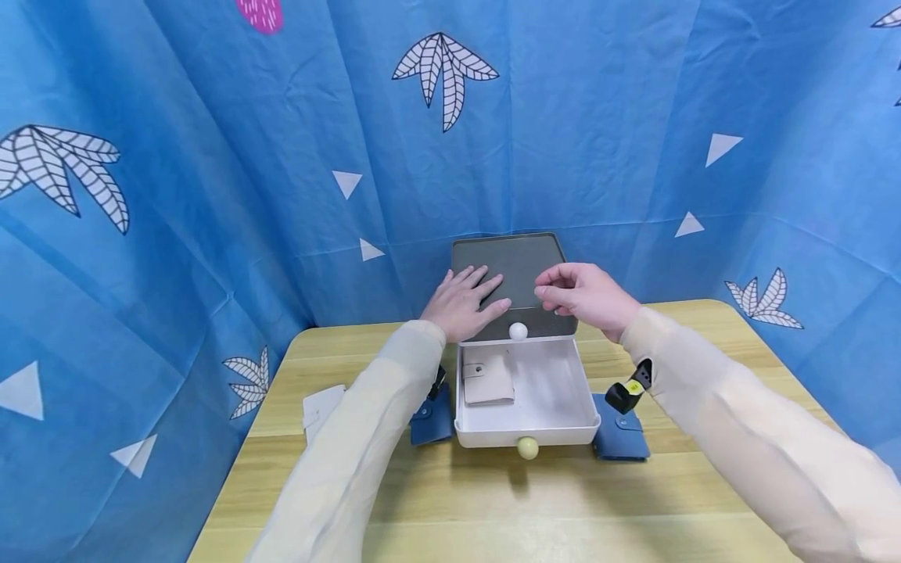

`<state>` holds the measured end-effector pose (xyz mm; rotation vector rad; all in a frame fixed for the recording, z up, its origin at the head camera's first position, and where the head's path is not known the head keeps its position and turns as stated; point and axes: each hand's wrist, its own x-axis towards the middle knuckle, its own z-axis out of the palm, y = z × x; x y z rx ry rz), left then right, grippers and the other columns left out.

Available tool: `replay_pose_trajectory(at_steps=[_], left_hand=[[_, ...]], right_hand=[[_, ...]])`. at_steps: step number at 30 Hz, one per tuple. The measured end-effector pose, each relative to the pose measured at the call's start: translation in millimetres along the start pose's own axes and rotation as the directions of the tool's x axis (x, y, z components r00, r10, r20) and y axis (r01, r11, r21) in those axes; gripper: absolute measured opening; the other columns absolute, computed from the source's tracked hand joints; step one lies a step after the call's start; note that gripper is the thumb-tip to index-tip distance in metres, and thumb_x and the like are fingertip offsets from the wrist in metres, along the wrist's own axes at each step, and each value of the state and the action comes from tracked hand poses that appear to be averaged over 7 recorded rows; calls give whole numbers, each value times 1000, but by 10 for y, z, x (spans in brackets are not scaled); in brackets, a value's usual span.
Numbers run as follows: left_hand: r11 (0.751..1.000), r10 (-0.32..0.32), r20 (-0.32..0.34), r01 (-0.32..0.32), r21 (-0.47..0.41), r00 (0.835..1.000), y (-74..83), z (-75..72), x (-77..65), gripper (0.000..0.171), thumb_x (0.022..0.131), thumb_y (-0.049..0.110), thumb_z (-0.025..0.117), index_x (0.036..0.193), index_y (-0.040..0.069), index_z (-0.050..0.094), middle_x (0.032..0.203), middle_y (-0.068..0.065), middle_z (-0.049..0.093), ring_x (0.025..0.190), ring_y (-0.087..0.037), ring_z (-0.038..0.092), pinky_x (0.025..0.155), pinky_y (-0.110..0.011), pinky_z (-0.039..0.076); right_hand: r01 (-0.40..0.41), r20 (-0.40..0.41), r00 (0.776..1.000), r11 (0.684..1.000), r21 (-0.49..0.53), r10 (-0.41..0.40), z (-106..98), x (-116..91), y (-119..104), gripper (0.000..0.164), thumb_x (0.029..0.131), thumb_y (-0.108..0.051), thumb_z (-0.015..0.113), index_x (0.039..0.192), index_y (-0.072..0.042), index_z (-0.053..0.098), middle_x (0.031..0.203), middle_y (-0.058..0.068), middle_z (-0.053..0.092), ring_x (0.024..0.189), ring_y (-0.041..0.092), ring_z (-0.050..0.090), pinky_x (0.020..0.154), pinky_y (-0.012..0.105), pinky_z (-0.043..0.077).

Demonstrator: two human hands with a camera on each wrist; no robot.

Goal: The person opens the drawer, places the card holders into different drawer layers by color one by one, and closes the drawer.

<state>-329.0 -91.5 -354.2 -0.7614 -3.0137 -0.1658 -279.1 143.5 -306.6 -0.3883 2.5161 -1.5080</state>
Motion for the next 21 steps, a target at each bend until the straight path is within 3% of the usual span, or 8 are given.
replay_pose_trajectory(at_steps=[3, 7, 11, 13, 17, 21], left_hand=[[1000, -2, -2, 2, -3, 1000, 4, 2, -2, 73, 92, 73, 14, 153, 33, 24, 160, 2, 15, 147, -20, 8, 118, -45, 0], [1000, -2, 5, 2, 4, 1000, 8, 10, 0, 75, 91, 74, 13, 153, 33, 22, 160, 2, 14, 147, -20, 8, 117, -45, -1], [1000, 3, 8, -3, 7, 1000, 19, 11, -1, 74, 92, 73, 13, 153, 33, 22, 160, 2, 13, 147, -20, 8, 117, -45, 0], [1000, 3, 6, -3, 9, 1000, 25, 7, -5, 74, 92, 73, 14, 153, 32, 22, 160, 1, 14, 147, -20, 8, 117, -45, 1], [1000, 2, 6, -2, 15, 1000, 33, -1, -11, 73, 93, 72, 14, 153, 32, 22, 160, 1, 14, 147, -21, 9, 117, -46, 2], [1000, 0, 7, 0, 23, 1000, 40, -6, -15, 73, 93, 72, 14, 153, 31, 22, 160, 1, 14, 147, -21, 9, 117, -46, 2]], right_hand=[[46, -67, 996, 995, -94, -52, 5, 49, 11, 40, 95, -32, 61, 124, -5, 58, 117, 14, 60, 105, 31, 55, 92, 48, 47], [64, -119, 987, 952, -298, -103, 10, 111, 76, 47, 94, -43, 60, 130, -13, 58, 131, 9, 56, 110, 30, 54, 92, 49, 46], [96, -99, 982, 879, -467, -160, 17, 179, 166, 59, 93, -51, 56, 140, -16, 51, 148, 7, 41, 132, 31, 41, 104, 54, 35], [129, -71, 978, 838, -530, -196, 23, 223, 210, 65, 93, -54, 53, 144, -14, 46, 152, 9, 35, 142, 31, 26, 111, 55, 24], [169, -13, 974, 765, -622, -225, 39, 312, 280, 74, 94, -60, 47, 150, -13, 36, 156, 10, 28, 146, 29, 13, 115, 53, 10], [181, 33, 976, 718, -672, -215, 58, 376, 317, 78, 94, -66, 37, 152, -14, 30, 157, 10, 24, 147, 28, 10, 115, 55, 6]])
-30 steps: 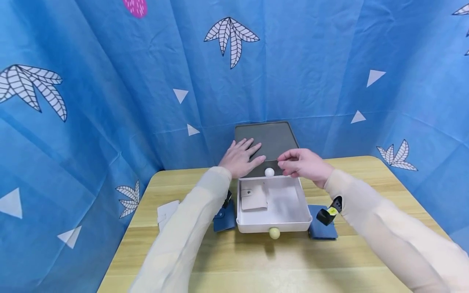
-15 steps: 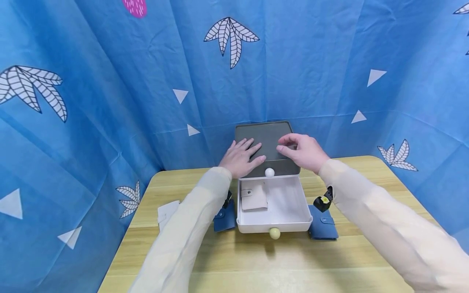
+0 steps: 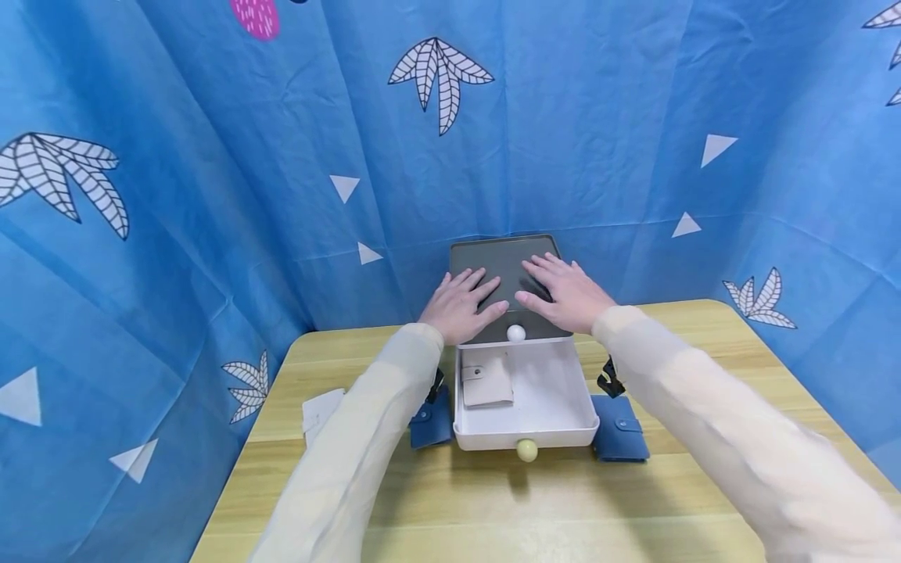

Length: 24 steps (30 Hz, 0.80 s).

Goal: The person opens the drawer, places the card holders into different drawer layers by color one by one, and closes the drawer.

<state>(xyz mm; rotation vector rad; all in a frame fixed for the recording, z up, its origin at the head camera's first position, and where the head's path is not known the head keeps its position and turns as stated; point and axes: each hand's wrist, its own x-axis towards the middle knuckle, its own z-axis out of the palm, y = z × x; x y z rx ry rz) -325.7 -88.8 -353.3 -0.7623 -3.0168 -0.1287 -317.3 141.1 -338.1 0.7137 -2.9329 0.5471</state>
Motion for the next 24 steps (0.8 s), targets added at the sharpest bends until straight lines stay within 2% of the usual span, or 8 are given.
replay_pose_trajectory(at_steps=[8, 15, 24], left_hand=[[1000, -3, -7, 3, 9, 1000, -3, -3, -7, 72, 94, 71, 15, 153, 31, 23, 160, 1, 16, 147, -21, 10, 117, -47, 3], [1000, 0, -9, 0, 11, 1000, 0, -6, 1, 72, 94, 71, 16, 153, 31, 24, 160, 0, 16, 147, -21, 10, 117, -47, 3], [1000, -9, 7, 10, -1, 1000, 42, -42, -13, 71, 94, 70, 15, 153, 31, 22, 160, 0, 15, 147, -21, 10, 117, -48, 3]], right_hand=[[5, 41, 999, 997, -74, -2, 65, 80, -14, 76, 96, -67, 25, 152, -16, 30, 158, 8, 24, 147, 27, 10, 116, 53, 6], [5, 81, 997, 991, -131, 5, 84, 115, -28, 73, 97, -65, 24, 152, -19, 31, 158, 8, 24, 147, 27, 11, 116, 53, 8], [-7, 133, 991, 990, -144, 27, 52, 99, -16, 73, 95, -69, 21, 152, -24, 32, 158, 6, 24, 146, 28, 15, 116, 53, 6]])
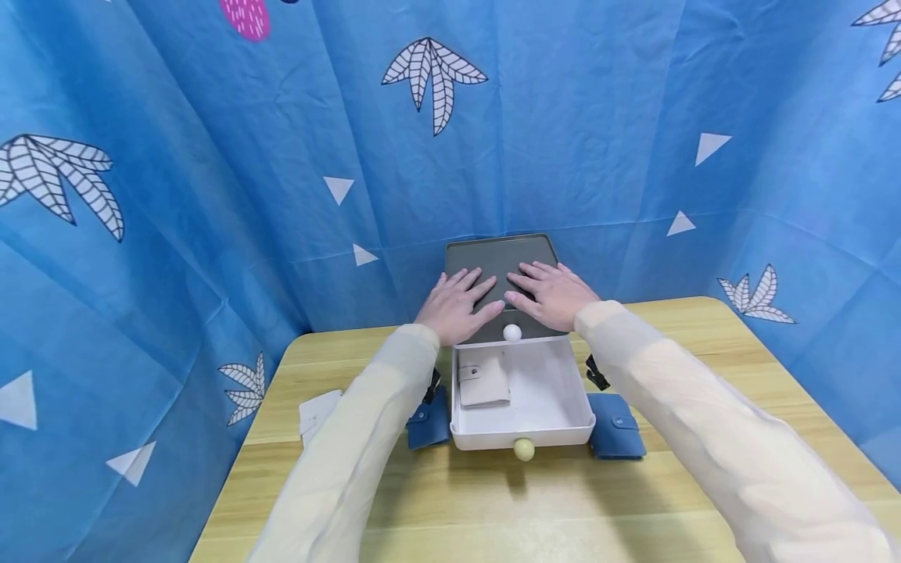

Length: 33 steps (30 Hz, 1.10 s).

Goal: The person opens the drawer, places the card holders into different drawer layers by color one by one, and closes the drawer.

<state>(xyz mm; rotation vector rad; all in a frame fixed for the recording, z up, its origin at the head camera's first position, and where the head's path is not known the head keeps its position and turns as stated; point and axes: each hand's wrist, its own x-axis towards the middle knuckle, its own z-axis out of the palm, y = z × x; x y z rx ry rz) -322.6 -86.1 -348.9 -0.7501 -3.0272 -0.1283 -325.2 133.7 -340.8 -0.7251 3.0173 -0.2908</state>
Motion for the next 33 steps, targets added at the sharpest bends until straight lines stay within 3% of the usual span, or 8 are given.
replay_pose_trajectory(at_steps=[13, 17, 22, 27, 33], left_hand=[[999, -6, 15, 6, -38, 1000, 45, -54, -34, 74, 92, 73, 16, 153, 31, 25, 160, 1, 16, 147, -21, 10, 117, -47, 2], [995, -8, 6, 9, -103, 1000, 41, -74, -66, 74, 93, 72, 22, 152, 28, 28, 160, -2, 15, 147, -22, 8, 118, -45, 2], [979, -22, -51, 11, -205, 998, -8, -114, -128, 74, 93, 68, 33, 154, 27, 25, 161, -3, 11, 147, -23, 5, 117, -46, 10], [969, -42, -96, 17, -247, 994, -148, -174, -258, 75, 93, 66, 39, 155, 29, 19, 161, -4, 11, 147, -25, 7, 116, -50, 15], [973, -77, -94, 54, -226, 993, -439, -180, -510, 76, 92, 65, 43, 154, 27, 22, 160, -5, 15, 146, -28, 13, 113, -55, 18]], right_hand=[[-5, 21, 1000, 1000, -26, 5, -29, -41, 11, 76, 93, -72, 15, 153, -26, 28, 159, 3, 20, 146, 28, 13, 116, 52, 4], [-13, 37, 999, 999, -35, 15, -46, -58, -11, 76, 93, -72, 14, 153, -28, 27, 159, 2, 19, 146, 27, 12, 116, 51, 4], [-8, 38, 999, 999, -41, 10, -47, -55, -26, 76, 93, -72, 15, 153, -27, 26, 159, 4, 19, 146, 29, 12, 116, 51, 4], [-21, 30, 999, 999, -39, 22, -36, -39, -19, 74, 94, -71, 17, 153, -27, 27, 159, 4, 19, 146, 29, 12, 117, 50, 3], [-31, 23, 999, 999, -21, 31, -15, -1, -17, 72, 95, -69, 20, 153, -27, 28, 159, 3, 20, 146, 28, 12, 117, 49, 3]])
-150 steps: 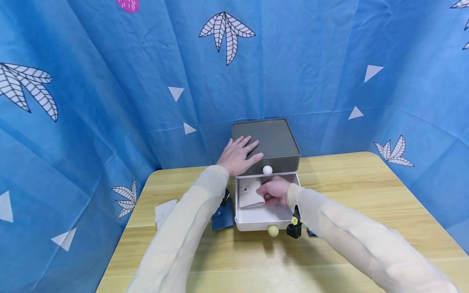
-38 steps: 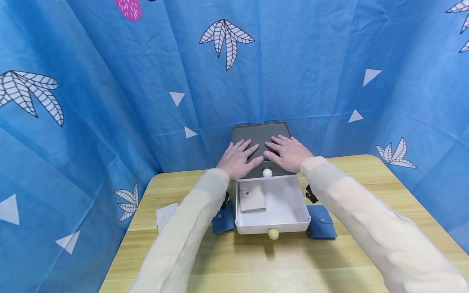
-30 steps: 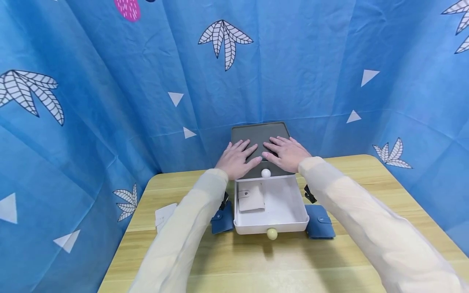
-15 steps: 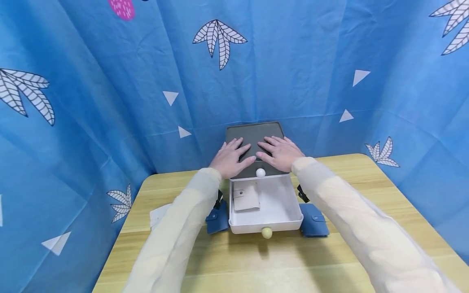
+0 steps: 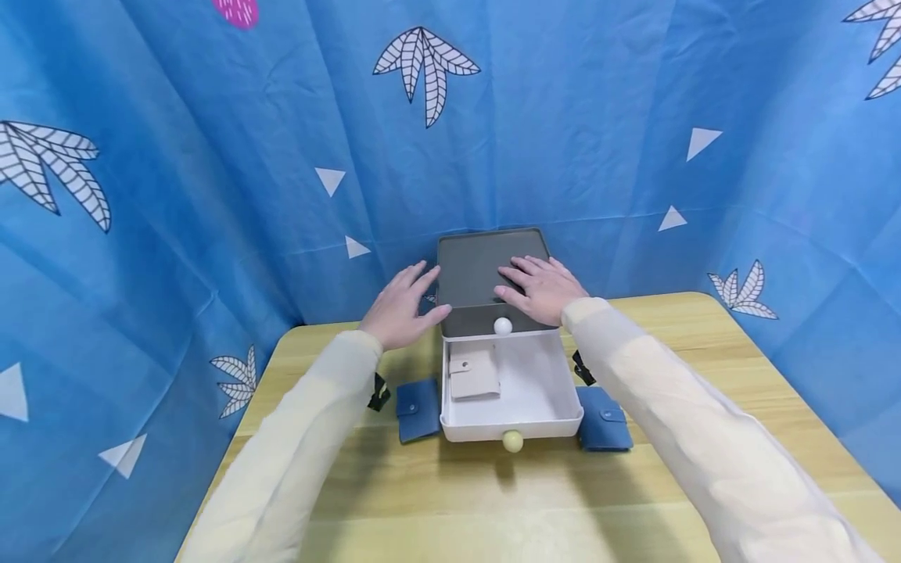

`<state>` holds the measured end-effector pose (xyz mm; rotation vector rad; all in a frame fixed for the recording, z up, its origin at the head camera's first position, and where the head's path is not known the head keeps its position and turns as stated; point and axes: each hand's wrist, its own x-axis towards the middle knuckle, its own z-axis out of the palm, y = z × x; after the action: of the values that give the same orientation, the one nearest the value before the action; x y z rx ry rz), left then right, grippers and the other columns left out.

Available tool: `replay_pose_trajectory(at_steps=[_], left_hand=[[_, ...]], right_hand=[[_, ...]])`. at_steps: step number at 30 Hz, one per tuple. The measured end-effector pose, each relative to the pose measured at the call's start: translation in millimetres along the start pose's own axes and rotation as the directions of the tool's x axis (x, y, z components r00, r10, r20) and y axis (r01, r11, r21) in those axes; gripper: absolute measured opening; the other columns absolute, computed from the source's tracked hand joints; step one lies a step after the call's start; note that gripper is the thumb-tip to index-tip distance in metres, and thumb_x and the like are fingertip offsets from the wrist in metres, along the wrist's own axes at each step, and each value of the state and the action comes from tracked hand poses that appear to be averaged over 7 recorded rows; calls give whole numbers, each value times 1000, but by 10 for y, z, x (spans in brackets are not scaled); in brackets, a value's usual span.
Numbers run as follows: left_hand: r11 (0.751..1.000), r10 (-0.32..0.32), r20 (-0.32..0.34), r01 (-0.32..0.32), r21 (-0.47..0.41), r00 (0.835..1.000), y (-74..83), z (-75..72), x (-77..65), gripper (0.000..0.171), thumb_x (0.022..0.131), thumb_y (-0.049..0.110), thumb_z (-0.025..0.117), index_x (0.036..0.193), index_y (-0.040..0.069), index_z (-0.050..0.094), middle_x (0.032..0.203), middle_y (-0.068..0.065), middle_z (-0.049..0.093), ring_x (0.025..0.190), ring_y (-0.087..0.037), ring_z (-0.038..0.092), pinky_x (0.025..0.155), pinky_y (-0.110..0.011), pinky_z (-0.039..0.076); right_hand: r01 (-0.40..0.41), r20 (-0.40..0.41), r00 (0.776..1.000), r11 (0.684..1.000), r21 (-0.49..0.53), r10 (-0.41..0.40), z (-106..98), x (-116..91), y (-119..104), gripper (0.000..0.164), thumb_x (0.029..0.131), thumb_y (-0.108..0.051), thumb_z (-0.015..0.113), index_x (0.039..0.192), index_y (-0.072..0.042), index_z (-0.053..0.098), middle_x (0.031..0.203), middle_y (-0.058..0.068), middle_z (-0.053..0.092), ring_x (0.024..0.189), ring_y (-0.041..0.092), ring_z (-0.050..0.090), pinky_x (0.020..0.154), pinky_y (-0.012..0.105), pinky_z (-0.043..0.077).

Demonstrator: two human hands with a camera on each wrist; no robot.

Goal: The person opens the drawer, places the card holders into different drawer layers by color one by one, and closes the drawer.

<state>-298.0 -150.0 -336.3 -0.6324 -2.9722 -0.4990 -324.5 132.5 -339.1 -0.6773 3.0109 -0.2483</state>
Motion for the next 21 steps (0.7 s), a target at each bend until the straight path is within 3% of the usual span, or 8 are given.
replay_pose_trajectory(at_steps=[12, 17, 21], left_hand=[[989, -137, 12, 136, 57, 990, -510, -84, -577, 80, 91, 63, 48, 154, 20, 24, 157, -13, 22, 141, -39, 22, 110, -59, 23], [971, -236, 7, 235, 53, 972, -763, 2, -830, 84, 91, 67, 44, 154, 16, 23, 152, -20, 30, 137, -43, 28, 106, -62, 26], [949, -312, -11, 312, 42, 950, -957, 172, -1064, 85, 92, 65, 43, 153, 9, 24, 147, -27, 33, 133, -47, 30, 105, -63, 27]], right_hand=[[10, -15, 1000, 1000, 11, -10, -22, -8, 13, 71, 96, -68, 23, 152, -25, 31, 158, 5, 22, 146, 30, 13, 117, 50, 4], [13, -18, 1000, 1000, 10, -13, -12, 11, 14, 71, 96, -68, 22, 152, -26, 30, 159, 4, 22, 146, 28, 13, 117, 50, 4], [9, -19, 1000, 1000, 6, -9, 0, 26, -2, 69, 96, -66, 24, 152, -26, 31, 158, 4, 22, 146, 28, 14, 117, 50, 4]])
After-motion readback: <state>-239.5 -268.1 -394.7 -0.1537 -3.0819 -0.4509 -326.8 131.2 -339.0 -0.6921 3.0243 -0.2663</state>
